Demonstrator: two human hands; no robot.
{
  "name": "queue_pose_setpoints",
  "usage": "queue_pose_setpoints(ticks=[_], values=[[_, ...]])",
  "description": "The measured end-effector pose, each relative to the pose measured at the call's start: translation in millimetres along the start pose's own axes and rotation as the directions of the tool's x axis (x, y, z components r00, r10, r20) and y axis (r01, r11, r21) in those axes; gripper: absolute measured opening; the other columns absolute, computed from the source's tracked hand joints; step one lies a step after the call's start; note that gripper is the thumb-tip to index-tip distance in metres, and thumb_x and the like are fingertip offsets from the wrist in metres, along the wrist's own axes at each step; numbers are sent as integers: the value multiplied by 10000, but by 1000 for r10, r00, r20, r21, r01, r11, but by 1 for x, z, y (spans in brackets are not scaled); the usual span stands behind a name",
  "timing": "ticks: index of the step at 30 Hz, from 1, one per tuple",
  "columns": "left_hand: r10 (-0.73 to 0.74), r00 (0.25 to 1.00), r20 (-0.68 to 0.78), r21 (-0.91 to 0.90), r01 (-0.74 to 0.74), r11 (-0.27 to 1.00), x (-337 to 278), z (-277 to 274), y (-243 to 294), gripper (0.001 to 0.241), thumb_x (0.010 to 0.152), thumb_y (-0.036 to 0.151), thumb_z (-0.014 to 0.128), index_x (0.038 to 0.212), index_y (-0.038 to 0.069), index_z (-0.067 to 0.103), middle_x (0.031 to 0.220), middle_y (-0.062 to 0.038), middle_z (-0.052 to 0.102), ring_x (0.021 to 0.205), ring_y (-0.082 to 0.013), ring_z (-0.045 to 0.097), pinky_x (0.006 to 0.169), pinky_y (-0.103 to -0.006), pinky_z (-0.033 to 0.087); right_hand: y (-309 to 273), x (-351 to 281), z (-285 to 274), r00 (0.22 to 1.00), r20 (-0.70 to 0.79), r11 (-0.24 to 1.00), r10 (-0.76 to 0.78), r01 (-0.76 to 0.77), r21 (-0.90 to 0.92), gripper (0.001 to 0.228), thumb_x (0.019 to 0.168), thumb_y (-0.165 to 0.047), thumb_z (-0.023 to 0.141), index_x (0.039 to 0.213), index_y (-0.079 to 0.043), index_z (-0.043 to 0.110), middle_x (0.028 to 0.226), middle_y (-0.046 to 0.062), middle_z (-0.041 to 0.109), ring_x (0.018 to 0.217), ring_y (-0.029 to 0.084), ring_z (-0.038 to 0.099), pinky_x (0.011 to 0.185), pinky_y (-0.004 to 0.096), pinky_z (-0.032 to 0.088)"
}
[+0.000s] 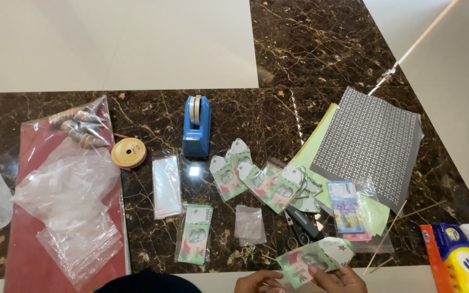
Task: Inserting banknotes into individual plastic sleeves to prepare them for a gift arrangement.
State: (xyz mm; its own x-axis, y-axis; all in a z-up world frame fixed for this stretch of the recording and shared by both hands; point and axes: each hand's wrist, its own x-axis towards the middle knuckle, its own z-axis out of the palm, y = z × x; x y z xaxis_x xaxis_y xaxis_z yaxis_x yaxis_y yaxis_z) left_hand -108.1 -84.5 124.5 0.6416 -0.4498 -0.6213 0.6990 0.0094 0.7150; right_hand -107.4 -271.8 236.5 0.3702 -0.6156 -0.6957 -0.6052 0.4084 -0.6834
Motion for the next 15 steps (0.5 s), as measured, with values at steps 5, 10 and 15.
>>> queue_pose_setpoints(ticks=[5,10,15], values=[[-56,998,5,-109,56,992,3,-3,-2,453,823,72,861,1268,57,775,1010,-102,810,955,-192,821,1012,-296,676,-6,-11,3,1000,10,999,19,-18,-37,315,825,163,807,1138,174,772,1029,295,761,974,382,683,905,496,597],[-81,996,-28,-288,70,955,-3,2,4,489,780,-19,872,1256,-39,760,1011,-203,836,930,-262,828,990,-344,680,1,-6,5,999,23,999,33,-32,-17,348,826,195,795,1172,161,771,1021,283,763,948,363,669,902,483,569],[-98,991,-96,-197,77,977,1,3,3,434,775,41,900,1198,10,810,962,-165,843,936,-238,836,999,-322,683,-8,-12,7,1000,0,998,24,-24,-55,343,814,183,812,1154,163,773,1030,270,773,964,339,687,922,472,598]])
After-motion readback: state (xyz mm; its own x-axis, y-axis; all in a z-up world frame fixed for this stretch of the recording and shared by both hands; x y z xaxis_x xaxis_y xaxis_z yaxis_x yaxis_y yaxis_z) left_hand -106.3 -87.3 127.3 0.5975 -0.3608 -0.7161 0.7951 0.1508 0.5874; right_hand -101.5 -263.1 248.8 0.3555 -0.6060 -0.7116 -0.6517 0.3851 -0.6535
